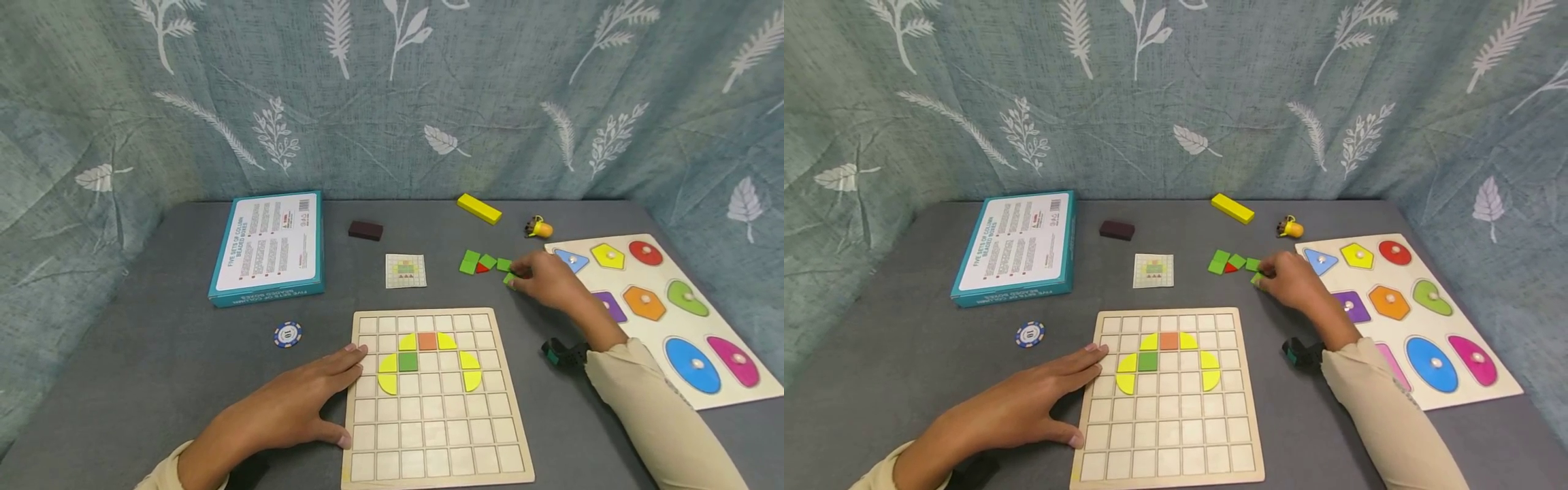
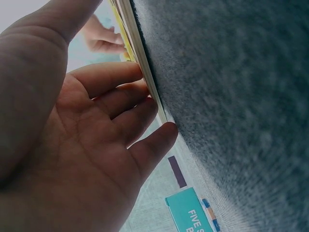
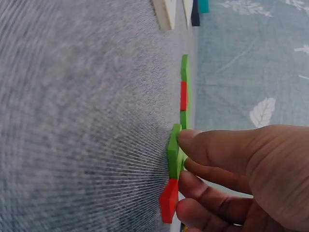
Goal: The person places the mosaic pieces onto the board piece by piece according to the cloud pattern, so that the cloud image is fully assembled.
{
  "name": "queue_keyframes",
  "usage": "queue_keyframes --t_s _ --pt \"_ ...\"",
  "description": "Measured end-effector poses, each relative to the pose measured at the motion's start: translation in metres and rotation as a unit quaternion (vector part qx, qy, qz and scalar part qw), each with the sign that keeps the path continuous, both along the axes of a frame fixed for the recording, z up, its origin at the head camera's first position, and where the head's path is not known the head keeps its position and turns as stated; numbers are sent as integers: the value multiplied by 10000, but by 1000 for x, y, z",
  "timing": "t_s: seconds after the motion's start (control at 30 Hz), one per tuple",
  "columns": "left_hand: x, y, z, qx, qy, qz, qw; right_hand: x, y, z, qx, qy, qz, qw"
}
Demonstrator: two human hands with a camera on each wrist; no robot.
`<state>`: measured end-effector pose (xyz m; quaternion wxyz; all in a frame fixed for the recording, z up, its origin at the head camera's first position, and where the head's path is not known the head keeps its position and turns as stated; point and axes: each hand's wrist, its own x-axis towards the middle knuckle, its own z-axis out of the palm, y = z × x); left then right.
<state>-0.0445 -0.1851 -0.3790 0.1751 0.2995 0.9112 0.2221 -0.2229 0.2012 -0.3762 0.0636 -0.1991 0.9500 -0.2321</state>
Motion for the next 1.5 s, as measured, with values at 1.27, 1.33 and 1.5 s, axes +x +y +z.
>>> queue_keyframes --t_s 1.27,1.33,1.5 --pt "-1 0 -2 76 -48 -3 10000 7 -7 1 -320 183 415 9985" --pt "-1 0 -2 79 -44 -13 10000 8 -9 0 -425 139 504 9977" --pt "-1 0 -2 83 -42 4 10000 11 -15 -4 -524 140 737 9958"
